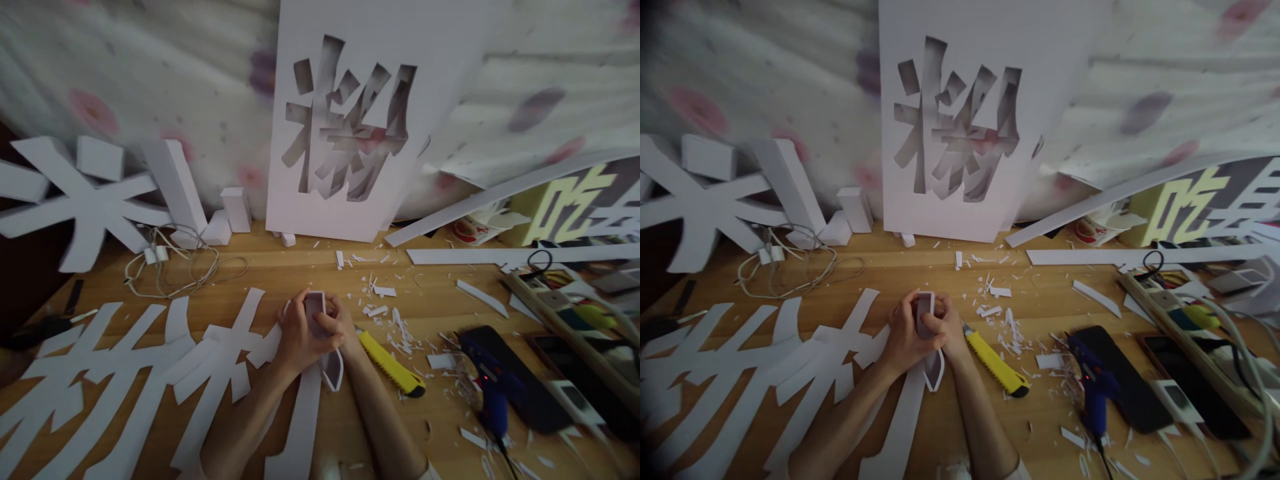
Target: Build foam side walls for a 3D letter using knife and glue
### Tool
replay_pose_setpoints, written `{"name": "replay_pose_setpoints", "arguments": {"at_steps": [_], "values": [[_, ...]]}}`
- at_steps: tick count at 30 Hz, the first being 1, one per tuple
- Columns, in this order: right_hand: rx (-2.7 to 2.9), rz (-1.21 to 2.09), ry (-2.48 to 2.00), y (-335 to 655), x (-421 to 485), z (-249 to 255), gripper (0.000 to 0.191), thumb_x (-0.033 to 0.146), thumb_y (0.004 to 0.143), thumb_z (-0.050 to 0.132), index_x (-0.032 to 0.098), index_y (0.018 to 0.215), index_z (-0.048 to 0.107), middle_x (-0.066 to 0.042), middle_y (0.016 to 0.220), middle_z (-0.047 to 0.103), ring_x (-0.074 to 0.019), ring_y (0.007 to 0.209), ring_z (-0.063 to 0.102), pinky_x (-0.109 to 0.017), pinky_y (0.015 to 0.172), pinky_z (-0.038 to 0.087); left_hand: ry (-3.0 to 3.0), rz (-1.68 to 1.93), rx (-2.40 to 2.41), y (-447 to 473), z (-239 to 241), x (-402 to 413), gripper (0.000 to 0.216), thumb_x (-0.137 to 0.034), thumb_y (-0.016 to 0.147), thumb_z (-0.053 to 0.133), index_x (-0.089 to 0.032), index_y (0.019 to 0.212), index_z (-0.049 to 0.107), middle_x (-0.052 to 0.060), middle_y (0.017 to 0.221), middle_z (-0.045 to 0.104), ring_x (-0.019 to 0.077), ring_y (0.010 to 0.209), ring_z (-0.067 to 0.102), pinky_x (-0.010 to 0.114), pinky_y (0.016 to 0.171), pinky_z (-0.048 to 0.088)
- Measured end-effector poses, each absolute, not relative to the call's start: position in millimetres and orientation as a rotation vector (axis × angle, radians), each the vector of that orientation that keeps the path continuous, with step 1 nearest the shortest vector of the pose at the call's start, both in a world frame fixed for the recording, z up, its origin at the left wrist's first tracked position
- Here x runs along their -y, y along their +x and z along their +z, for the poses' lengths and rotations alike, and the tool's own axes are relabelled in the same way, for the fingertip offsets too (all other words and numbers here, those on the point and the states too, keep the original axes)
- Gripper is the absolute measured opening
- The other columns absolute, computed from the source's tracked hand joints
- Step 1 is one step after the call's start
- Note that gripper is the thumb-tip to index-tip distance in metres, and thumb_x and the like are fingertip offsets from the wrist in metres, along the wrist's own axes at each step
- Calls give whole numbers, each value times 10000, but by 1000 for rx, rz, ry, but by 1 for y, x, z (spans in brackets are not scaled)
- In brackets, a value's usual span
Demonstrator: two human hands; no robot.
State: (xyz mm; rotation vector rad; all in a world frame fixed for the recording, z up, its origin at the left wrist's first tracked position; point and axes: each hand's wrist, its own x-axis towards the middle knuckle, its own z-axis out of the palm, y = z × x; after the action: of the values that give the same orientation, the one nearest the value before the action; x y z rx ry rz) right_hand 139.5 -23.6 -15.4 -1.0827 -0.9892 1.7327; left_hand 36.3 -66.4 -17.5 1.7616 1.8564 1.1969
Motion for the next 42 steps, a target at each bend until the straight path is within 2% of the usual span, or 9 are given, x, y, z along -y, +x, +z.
{"name": "replay_pose_setpoints", "arguments": {"at_steps": [3,9,15,24,33,42], "values": [[976,1745,-1075,139,24,-15,531,281,536,722,239,1031,536,26,683,713,-218,600,667,-307,569,480,1761,1201,-1846,36,-19,66,936,-402,561,770,-183,1352,319,166,1236,604,360,1164,583,587,1033,337],[945,1740,-1052,136,26,-12,495,265,533,715,249,994,535,8,776,744,-244,734,711,-332,646,521,1746,1194,-1834,34,-17,67,924,-420,568,776,-168,1345,342,181,1245,593,358,1152,583,581,1018,377],[924,1730,-1050,136,25,-13,495,257,512,715,250,974,538,10,769,749,-230,694,701,-327,639,519,1772,1206,-1817,33,-18,66,905,-419,586,766,-162,1345,345,190,1250,589,361,1160,584,596,1023,385],[918,1723,-998,136,26,-15,492,247,529,707,238,997,559,0,810,755,-232,757,711,-336,697,535,1786,1204,-1790,32,-15,68,858,-382,630,754,-180,1358,346,171,1249,591,340,1156,582,576,1007,413],[883,1730,-1022,137,26,-22,500,223,532,705,219,1011,563,33,741,730,-164,608,650,-267,581,483,1812,1163,-1753,30,-16,67,858,-384,674,754,-206,1384,307,160,1300,533,328,1187,545,544,1021,416],[894,1710,-1007,137,25,-19,451,193,528,674,222,967,574,46,736,718,-169,651,651,-281,632,480,1858,1065,-1768,22,-22,65,849,-393,687,742,-210,1397,313,153,1298,514,326,1184,516,553,1019,413]]}}
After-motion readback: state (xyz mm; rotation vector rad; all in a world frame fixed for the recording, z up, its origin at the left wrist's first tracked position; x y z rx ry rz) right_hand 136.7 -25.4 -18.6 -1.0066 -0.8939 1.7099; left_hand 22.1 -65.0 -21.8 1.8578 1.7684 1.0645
